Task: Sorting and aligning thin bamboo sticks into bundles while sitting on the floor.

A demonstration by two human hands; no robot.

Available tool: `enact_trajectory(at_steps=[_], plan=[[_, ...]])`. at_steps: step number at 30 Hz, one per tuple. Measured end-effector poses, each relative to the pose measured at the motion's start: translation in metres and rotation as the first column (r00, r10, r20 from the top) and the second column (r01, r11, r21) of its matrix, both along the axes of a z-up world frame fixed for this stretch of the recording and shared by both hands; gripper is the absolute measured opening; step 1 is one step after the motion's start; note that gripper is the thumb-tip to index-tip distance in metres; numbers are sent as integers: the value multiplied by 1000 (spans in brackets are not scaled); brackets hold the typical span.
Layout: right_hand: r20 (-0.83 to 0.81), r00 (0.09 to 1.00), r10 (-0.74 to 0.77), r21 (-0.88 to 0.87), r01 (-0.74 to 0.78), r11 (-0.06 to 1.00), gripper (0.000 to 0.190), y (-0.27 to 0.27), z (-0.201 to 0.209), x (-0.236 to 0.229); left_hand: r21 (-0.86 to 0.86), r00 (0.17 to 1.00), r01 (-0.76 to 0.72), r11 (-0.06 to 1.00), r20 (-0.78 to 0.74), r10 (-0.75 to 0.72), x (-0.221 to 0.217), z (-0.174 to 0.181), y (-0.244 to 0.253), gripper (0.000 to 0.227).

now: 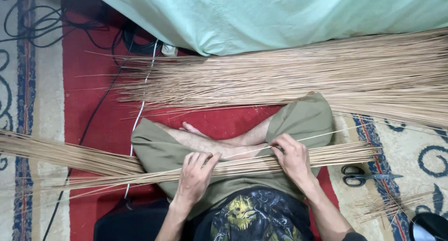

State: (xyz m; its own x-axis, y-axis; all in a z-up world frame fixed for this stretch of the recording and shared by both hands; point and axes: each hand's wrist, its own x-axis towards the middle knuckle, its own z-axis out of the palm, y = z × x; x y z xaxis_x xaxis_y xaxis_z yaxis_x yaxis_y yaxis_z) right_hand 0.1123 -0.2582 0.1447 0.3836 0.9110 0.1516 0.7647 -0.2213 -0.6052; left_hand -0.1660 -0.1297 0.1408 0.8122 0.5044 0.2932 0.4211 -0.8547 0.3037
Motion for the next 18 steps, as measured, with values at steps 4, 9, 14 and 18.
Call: enact_trajectory(at_steps=[4, 9, 14, 18], plan=[[-45, 999, 6, -28, -7, 1000, 9, -4, 0, -15, -102, 1000, 12, 995, -13, -13, -16, -2, -3, 39], [-41, 999, 31, -120, -36, 992, 10, -14, 2, -20, -152, 996, -90, 984, -19, 88, -31, -12, -3, 32], [2, 998, 60, -189, -58, 980, 11, -21, -11, -19, -199, 991, -123, 972, -74, 111, -35, -22, -3, 28], [6, 993, 116, -202, -112, 973, 14, -23, -19, -20, -217, 982, -138, 966, -156, 105, -31, -22, 0, 21]])
